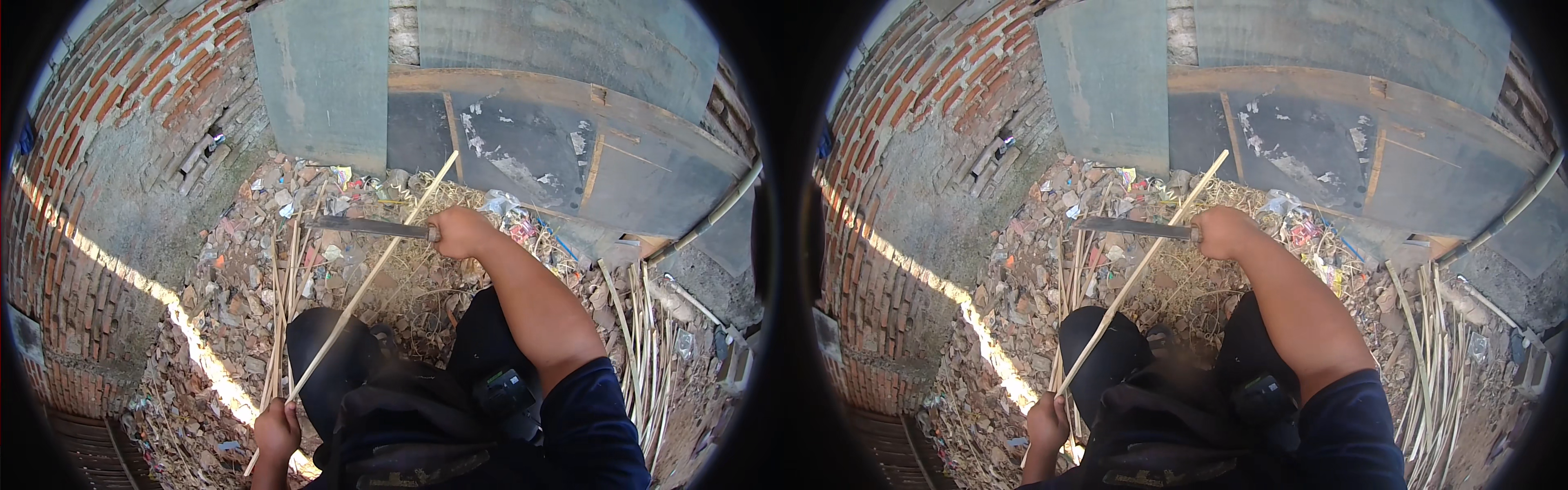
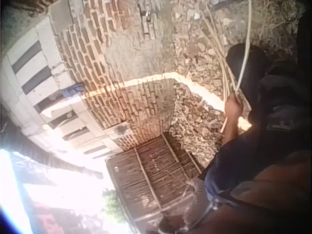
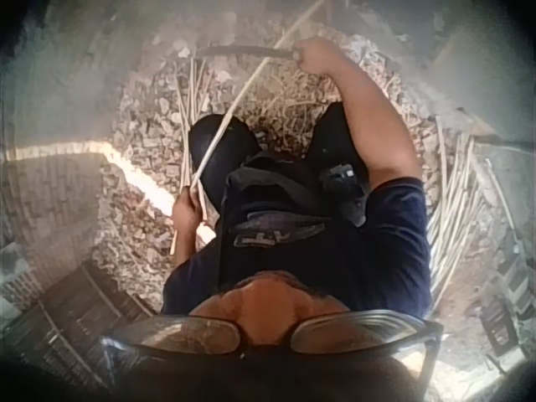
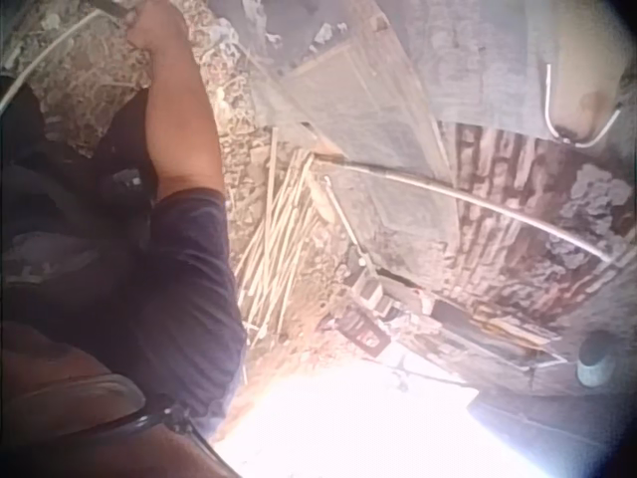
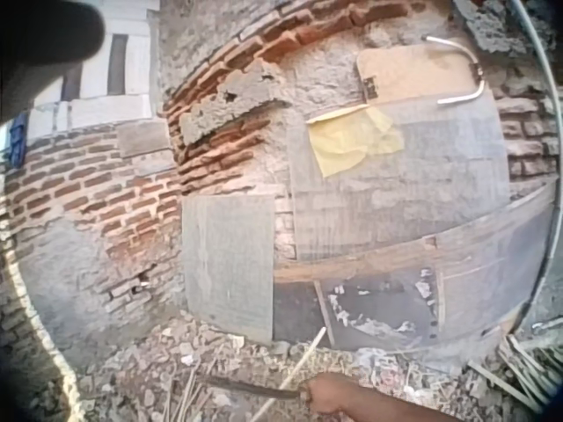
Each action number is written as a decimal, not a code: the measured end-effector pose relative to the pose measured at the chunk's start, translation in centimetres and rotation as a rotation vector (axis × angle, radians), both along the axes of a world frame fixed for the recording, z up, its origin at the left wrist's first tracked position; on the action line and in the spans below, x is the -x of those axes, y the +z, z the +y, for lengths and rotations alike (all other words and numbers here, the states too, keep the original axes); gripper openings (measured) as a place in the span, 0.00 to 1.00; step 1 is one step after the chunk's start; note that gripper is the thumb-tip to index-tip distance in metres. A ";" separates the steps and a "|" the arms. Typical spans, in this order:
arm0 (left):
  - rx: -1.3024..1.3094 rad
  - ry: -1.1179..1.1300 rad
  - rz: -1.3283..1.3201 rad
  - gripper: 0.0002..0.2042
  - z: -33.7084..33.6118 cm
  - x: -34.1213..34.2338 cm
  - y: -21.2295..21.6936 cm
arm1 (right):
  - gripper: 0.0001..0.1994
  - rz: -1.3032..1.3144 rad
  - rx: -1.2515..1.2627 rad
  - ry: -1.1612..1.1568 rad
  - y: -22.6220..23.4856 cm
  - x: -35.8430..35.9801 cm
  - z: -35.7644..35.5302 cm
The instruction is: The person shaves a strip of bamboo by holding it in one hand and scraping along its length using a knife.
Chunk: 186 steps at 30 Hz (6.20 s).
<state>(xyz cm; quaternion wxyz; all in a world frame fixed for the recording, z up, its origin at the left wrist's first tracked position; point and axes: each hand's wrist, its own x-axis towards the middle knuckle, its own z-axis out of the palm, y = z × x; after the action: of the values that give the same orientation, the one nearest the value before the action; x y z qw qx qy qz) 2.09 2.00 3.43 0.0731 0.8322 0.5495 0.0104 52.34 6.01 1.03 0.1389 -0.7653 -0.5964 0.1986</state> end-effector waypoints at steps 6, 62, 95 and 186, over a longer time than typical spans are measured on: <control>-0.057 -0.029 0.022 0.09 1.4 2.9 1.1 | 0.14 0.021 0.012 -0.073 0.9 -1.7 -0.8; -0.055 -0.118 -0.117 0.12 2.8 4.2 0.4 | 0.17 0.064 -0.003 -0.147 -2.3 -5.4 -1.5; 0.080 -0.105 -0.124 0.15 3.1 0.1 0.3 | 0.17 0.057 0.092 -0.054 -2.2 -2.1 -0.4; -0.025 0.010 -0.093 0.18 0.7 -5.6 -1.6 | 0.14 0.135 -0.030 -0.065 -1.3 -0.8 0.8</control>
<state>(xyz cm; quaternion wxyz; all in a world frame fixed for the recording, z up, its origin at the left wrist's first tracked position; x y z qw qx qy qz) 7.70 2.71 1.85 0.0879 0.8290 0.5495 0.0563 53.15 6.81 -0.27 0.1968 -0.7667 -0.5636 0.2362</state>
